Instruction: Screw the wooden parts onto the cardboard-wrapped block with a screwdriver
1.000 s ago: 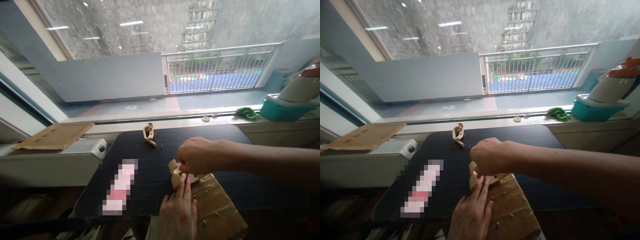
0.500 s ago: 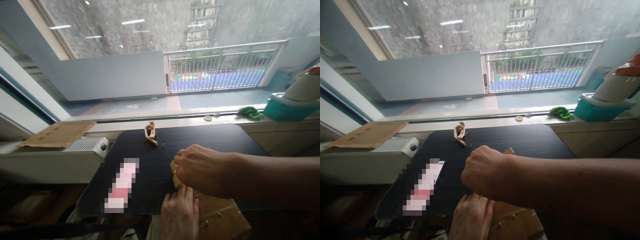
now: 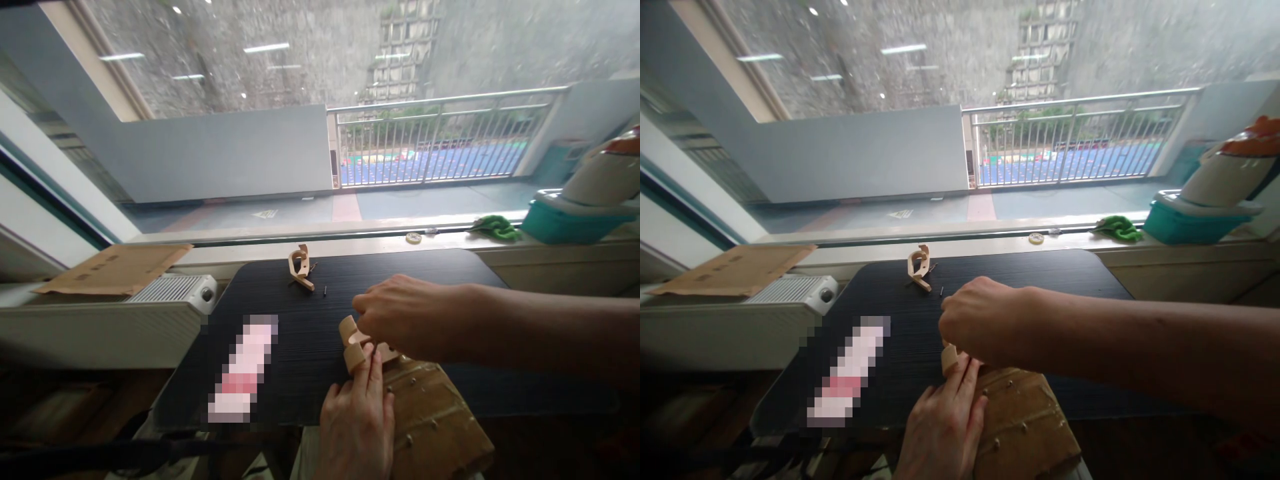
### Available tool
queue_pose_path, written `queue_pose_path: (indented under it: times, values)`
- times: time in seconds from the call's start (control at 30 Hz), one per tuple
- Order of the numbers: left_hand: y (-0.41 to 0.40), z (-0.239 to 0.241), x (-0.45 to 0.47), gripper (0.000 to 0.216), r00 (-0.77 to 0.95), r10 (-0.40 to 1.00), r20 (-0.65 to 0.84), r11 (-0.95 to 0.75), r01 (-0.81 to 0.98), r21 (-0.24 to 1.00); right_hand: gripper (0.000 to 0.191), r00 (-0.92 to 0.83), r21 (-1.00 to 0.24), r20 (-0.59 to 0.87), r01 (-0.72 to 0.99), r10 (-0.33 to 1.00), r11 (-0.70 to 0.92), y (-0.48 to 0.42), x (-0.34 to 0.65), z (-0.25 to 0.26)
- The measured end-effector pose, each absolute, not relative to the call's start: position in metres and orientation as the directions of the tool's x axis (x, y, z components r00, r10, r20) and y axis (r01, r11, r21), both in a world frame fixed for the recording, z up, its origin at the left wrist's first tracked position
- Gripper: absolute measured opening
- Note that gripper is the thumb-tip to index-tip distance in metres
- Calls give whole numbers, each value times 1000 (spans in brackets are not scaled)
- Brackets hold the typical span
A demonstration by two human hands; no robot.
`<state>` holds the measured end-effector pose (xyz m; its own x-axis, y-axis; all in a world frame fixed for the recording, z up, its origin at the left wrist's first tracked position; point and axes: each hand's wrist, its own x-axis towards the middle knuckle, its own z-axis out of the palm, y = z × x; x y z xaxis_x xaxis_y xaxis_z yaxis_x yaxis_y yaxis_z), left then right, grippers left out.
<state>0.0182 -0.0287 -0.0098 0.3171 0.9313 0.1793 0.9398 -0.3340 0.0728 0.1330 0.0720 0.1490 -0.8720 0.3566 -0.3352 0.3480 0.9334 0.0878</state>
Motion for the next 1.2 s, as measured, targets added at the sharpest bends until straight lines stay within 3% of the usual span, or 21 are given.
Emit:
queue_pose_path:
  times: [0.1, 0.33, 0.57, 0.73, 0.87, 0.97, 1.07, 1.2]
  values:
    - [-28, -8, 19, 47, 328, 929, 171, -345, 935, 78, 9, -893, 53, -299, 336, 336, 940, 73, 136, 141]
    - [-28, -9, 20, 45, 328, 929, 173, -340, 939, 47, 12, -802, 102, -307, 508, 513, 855, 68, 140, 141]
    - [-30, -9, 20, 44, 315, 937, 150, -325, 945, 45, 8, -837, 116, -390, 370, 385, 922, 69, 130, 154]
    - [-28, -9, 20, 43, 311, 938, 154, -321, 946, 46, 9, -848, 15, -359, 412, 390, 911, 75, 131, 145]
    - [-27, -8, 19, 47, 332, 927, 171, -344, 938, 42, 19, -777, -117, -306, 604, 550, 789, 84, 138, 133]
    - [-28, -7, 19, 48, 336, 925, 179, -349, 936, 45, 21, -714, -148, -328, 686, 619, 712, 87, 143, 133]
    - [-29, -8, 20, 48, 310, 933, 180, -325, 944, 55, 25, -730, -49, -278, 660, 624, 750, 83, 144, 140]
    - [-28, -11, 20, 49, 307, 929, 209, -327, 942, 73, 11, -821, 105, -294, 481, 489, 870, 72, 142, 149]
